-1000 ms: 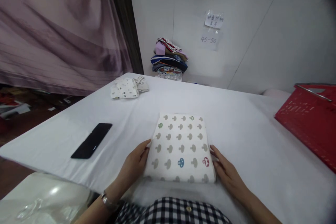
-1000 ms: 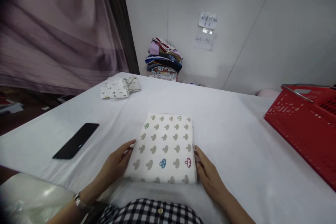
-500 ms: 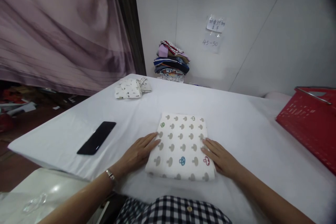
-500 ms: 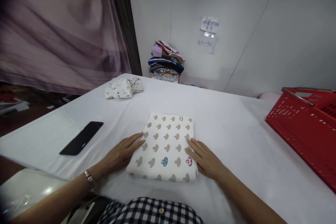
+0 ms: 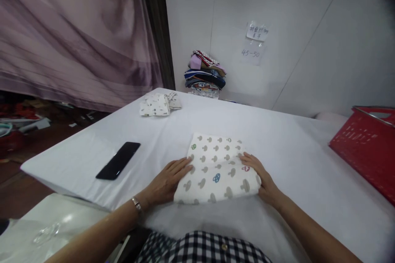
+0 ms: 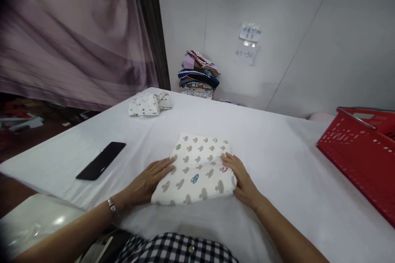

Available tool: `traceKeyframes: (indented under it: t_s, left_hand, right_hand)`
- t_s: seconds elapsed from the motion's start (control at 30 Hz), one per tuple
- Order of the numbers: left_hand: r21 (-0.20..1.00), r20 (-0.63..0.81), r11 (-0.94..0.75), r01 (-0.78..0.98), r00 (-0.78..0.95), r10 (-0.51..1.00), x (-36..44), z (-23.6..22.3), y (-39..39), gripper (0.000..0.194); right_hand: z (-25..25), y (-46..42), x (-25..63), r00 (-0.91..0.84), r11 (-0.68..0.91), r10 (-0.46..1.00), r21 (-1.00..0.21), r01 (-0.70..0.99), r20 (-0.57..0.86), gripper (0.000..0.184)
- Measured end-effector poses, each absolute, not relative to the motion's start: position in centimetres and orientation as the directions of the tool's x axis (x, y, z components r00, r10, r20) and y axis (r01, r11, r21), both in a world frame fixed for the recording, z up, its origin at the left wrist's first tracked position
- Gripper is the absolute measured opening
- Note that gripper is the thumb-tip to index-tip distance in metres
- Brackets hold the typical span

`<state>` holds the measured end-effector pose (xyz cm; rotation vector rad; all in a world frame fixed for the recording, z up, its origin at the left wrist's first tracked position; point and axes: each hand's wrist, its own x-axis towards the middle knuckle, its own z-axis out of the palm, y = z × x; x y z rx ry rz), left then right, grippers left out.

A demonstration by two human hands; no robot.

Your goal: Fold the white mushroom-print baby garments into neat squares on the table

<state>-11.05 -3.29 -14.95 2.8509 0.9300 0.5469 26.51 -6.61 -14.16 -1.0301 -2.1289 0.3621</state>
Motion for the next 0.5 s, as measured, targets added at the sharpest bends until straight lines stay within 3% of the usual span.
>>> traceKeyframes:
  t_s: [0.1,0.2,0.3,0.4,0.5]
  left_hand:
    - [0.261,0.359,-0.815,0.518,0.732,0.580,-11.0,-14.9,-3.3,0.067]
    - [0.412,0.467,-0.778,0.475,0.623,0.628,-10.0,-13.8,-3.4,0.060]
    - [0.610,0.562,-0.703,0.367,0.425,0.709,-7.5,-11.7,-3.6,0.049]
    - [0.778,0.524,-0.591,0.215,0.300,0.798,-4.0,-8.8,-4.0,0.034]
    - [0.941,0.332,-0.338,-0.001,0.193,0.923,-0.8,-6.0,-4.5,0.038]
  right_hand:
    - [-13.1,-5.9,26.0,-0.351,0.664,0.742,-0.556,0.500,0.571,0.044]
    - [-11.9,-5.4,26.2,-0.255,0.627,0.768,-0.611,0.483,0.587,0.040]
    - [-10.3,-4.9,27.3,0.001,0.517,0.810,-0.716,0.469,0.586,0.028]
    - [-7.0,-4.3,28.6,0.338,0.410,0.762,-0.816,0.409,0.552,0.017]
    - [-1.9,-3.3,29.3,0.431,0.300,0.775,-0.869,0.395,0.463,0.027]
